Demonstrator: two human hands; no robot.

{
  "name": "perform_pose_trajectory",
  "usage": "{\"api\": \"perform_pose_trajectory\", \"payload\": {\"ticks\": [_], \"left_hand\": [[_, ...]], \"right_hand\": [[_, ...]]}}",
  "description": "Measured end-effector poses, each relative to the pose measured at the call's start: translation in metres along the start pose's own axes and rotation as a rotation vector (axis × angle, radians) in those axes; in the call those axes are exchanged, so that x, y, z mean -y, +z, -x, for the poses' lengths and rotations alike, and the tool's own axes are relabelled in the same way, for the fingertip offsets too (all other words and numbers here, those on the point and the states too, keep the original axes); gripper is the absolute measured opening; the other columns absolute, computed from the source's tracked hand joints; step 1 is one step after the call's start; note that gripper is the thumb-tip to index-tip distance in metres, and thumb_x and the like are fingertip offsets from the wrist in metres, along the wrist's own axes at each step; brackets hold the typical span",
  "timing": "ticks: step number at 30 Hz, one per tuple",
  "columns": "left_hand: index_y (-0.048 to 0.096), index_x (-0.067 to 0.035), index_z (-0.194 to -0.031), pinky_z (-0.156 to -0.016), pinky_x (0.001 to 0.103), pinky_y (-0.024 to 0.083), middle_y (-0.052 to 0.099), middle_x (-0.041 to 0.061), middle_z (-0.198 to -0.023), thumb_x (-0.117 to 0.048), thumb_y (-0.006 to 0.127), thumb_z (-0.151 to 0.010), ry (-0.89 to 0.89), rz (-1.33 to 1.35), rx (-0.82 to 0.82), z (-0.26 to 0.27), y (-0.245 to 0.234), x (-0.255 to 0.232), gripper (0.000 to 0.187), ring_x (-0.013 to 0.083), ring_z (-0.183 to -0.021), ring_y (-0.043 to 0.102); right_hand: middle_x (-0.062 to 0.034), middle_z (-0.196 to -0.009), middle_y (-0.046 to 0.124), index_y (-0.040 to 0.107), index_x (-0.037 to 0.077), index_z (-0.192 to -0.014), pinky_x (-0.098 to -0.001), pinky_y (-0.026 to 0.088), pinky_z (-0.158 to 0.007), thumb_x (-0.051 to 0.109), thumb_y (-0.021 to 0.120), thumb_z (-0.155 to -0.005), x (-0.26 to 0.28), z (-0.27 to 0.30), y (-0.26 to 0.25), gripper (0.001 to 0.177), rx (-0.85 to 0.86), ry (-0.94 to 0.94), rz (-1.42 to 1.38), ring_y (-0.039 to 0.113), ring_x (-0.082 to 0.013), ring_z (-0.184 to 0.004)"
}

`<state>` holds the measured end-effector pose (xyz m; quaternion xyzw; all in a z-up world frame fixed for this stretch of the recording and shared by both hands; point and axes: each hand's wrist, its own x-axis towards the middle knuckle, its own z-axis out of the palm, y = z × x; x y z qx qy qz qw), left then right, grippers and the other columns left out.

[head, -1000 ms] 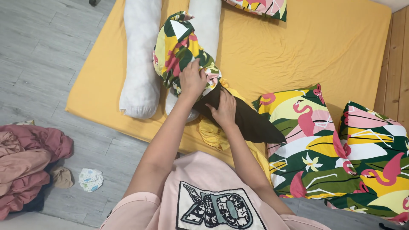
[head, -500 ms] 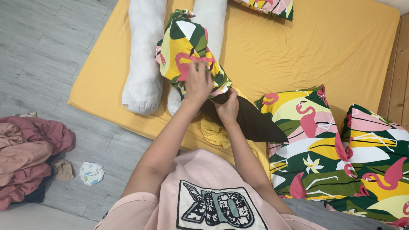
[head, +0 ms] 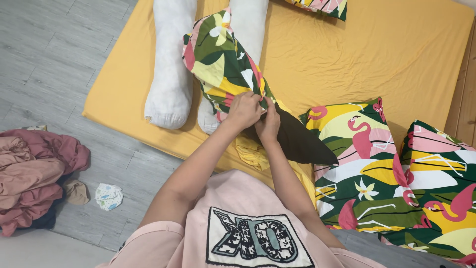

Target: The person puts a patterned pillowcase onto a rectangular pillow and then a yellow pillowcase onto a cylindrical bolster pillow. They smooth the covers and place the finished pillows on the bed.

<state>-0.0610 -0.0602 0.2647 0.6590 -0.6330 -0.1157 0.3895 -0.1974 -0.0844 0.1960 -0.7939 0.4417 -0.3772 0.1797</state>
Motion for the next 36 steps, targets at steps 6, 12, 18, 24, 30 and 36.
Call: {"api": "perform_pose_trajectory", "payload": {"ticks": [6,12,18,24,30,36], "left_hand": [[0.071,-0.005,-0.114,-0.077,0.049,0.047,0.056,0.026,-0.118,-0.006,0.068,-0.070,0.014,-0.260,-0.524,-0.021,-0.027,0.010,0.044,0.0432,-0.093,0.061],[0.068,-0.004,-0.097,-0.085,0.049,0.051,0.064,0.016,-0.099,0.001,0.068,-0.075,0.025,-0.104,-0.155,-0.018,0.009,0.022,0.023,0.0393,-0.095,0.064],[0.063,-0.002,-0.123,-0.096,0.048,0.051,0.067,0.017,-0.113,-0.001,0.060,-0.095,0.030,0.238,-0.102,0.006,0.017,0.017,0.028,0.0394,-0.108,0.064],[0.057,-0.005,-0.126,-0.110,0.049,0.041,0.050,0.018,-0.134,-0.006,0.063,-0.096,-0.068,0.062,-0.528,0.022,-0.022,0.033,0.031,0.0383,-0.127,0.050],[0.057,-0.006,-0.129,-0.109,0.049,0.036,0.051,0.015,-0.134,-0.010,0.062,-0.096,-0.228,-0.020,-0.538,0.044,-0.031,0.061,0.033,0.0369,-0.125,0.047],[0.055,-0.006,-0.132,-0.105,0.051,0.037,0.049,0.017,-0.134,-0.012,0.065,-0.093,-0.333,-0.105,-0.427,0.065,-0.008,0.088,0.040,0.0379,-0.124,0.046]], "right_hand": [[-0.0192,-0.104,0.071,0.052,0.005,-0.131,-0.0486,0.054,-0.080,0.003,0.082,-0.075,-0.005,0.007,0.003,0.063,-0.014,0.060,0.014,0.068,-0.0420,-0.095],[-0.0212,-0.113,0.069,0.033,-0.001,-0.149,-0.0469,0.054,-0.081,0.004,0.081,-0.073,0.003,0.006,-0.001,0.090,-0.007,0.118,-0.069,0.067,-0.0422,-0.095],[-0.0210,-0.120,0.071,0.058,0.006,-0.139,-0.0428,0.056,-0.089,-0.004,0.072,-0.075,-0.012,-0.004,-0.006,0.066,-0.044,0.110,0.019,0.070,-0.0411,-0.107],[-0.0130,-0.120,0.073,0.060,0.002,-0.138,-0.0336,0.052,-0.101,-0.007,0.071,-0.086,-0.006,-0.046,-0.061,0.053,0.033,0.170,-0.340,0.068,-0.0197,-0.115],[-0.0077,-0.124,0.070,0.060,0.002,-0.136,-0.0320,0.051,-0.104,-0.010,0.073,-0.086,-0.022,-0.110,-0.125,0.053,0.206,0.084,-0.429,0.065,-0.0164,-0.118],[-0.0124,-0.111,0.075,0.067,0.006,-0.130,-0.0482,0.050,-0.099,0.006,0.083,-0.078,-0.086,-0.149,-0.048,0.055,-0.047,-0.052,0.221,0.070,-0.0340,-0.106]]}}
